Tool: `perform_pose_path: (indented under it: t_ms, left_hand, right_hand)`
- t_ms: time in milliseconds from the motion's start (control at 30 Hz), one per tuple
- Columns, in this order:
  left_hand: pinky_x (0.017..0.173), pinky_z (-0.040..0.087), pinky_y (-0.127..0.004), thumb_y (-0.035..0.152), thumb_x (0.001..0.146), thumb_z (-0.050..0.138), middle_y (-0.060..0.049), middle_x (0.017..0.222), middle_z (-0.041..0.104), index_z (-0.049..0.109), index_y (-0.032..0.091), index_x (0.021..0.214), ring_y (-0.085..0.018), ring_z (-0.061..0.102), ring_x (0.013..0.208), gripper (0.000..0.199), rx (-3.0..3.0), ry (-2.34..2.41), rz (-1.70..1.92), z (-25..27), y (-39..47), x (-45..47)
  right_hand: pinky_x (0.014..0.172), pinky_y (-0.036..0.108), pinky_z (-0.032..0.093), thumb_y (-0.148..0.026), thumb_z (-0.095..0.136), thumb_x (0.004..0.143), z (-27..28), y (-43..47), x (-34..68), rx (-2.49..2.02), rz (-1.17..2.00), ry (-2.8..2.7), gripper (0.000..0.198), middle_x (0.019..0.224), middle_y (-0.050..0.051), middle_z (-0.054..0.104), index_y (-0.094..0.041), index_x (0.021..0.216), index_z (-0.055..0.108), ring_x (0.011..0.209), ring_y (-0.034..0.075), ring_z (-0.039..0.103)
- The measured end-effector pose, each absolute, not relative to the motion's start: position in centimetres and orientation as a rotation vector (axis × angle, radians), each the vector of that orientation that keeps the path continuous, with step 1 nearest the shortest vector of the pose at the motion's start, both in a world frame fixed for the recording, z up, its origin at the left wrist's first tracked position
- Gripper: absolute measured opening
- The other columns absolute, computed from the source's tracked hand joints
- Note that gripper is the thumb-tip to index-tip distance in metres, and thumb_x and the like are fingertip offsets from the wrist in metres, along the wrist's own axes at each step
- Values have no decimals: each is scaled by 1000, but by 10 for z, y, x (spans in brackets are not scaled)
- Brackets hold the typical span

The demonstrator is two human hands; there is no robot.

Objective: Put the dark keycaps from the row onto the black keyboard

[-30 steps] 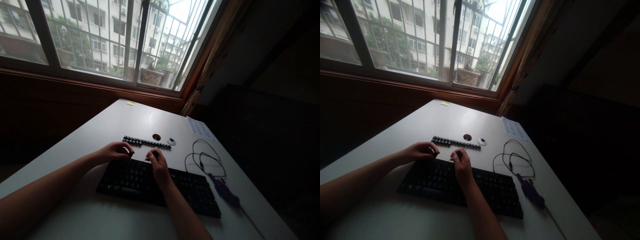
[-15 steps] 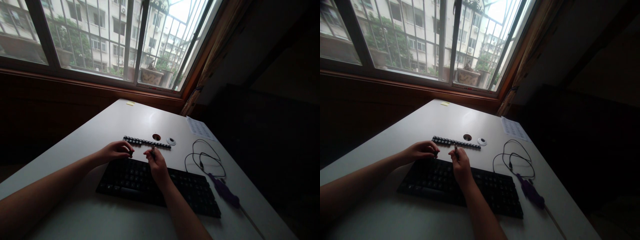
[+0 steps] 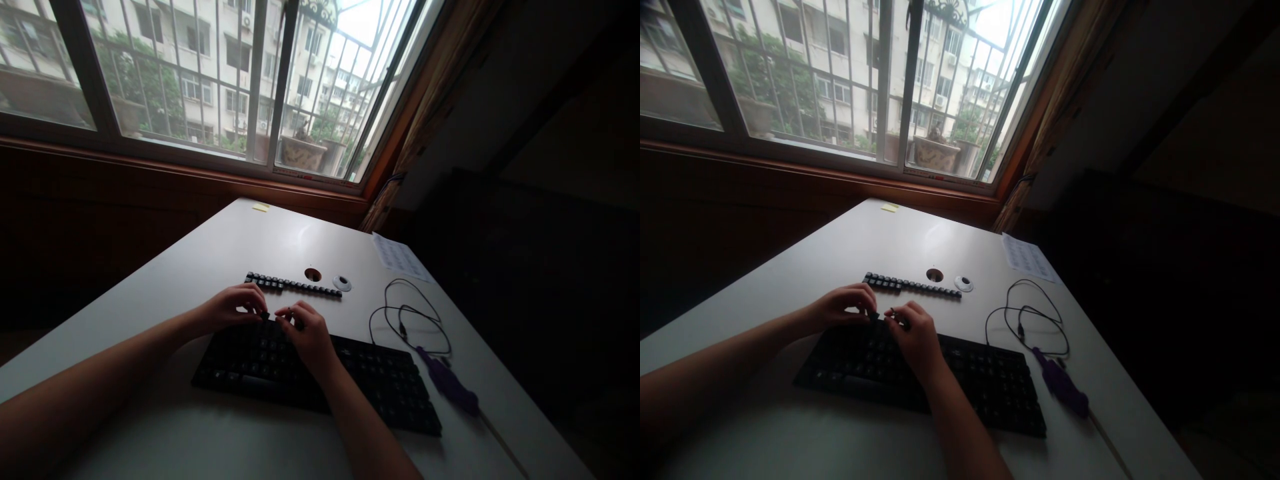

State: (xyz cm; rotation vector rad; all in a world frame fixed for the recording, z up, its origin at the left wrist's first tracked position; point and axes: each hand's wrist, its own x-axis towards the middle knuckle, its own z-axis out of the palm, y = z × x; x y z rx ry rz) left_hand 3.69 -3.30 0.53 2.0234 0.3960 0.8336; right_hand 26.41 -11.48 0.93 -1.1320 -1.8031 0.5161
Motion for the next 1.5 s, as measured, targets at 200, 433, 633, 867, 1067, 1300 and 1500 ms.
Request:
perform_pose_path:
  t_ms: [200,433,633,867,1067,1300,1500]
  left_hand:
    - [69,50,-26,28,85,71,-8,92,67,70,14,95,-15,63,79,16,2206,419,866,7,-35,38]
    - [69,50,-25,28,86,71,-7,90,68,70,15,95,-15,62,78,16,2238,423,866,7,-35,39]
    - [68,49,-25,30,85,71,-6,88,68,70,15,93,-15,62,77,16,2234,415,883,10,-38,40]
    - [69,49,-26,31,85,71,-6,88,68,70,15,91,-15,62,77,17,2217,427,872,7,-39,41]
    - [72,50,-28,32,86,70,-7,93,69,67,14,100,-17,63,81,22,2172,468,836,11,-42,39]
    - [77,51,-30,25,91,60,-8,95,65,65,15,103,-18,60,86,17,2240,456,835,13,-44,38]
    - [81,48,-31,19,86,60,-6,91,59,66,16,89,-20,53,89,7,2392,484,777,7,-39,36]
  right_hand:
    - [68,26,48,-22,71,83,9,-115,263,-1105,534,-1808,12,81,0,58,-22,95,73,72,13,58]
    - [71,28,50,-24,73,82,5,-114,263,-1075,513,-1874,15,85,1,60,-24,98,71,76,15,61]
    - [71,28,51,-23,73,82,7,-116,262,-1080,495,-1893,15,84,1,60,-24,97,71,75,15,61]
    - [72,27,51,-21,72,81,9,-118,260,-1102,484,-1918,15,85,0,61,-23,97,71,76,14,62]
    - [73,28,51,-20,69,83,9,-119,260,-1158,466,-1917,16,87,1,62,-23,98,70,78,15,62]
    - [76,29,50,-18,65,83,8,-120,258,-1366,307,-1863,15,89,2,62,-22,98,67,79,17,62]
    - [73,31,48,-18,63,82,6,-121,257,-1601,107,-1817,18,92,5,64,-22,99,67,80,20,64]
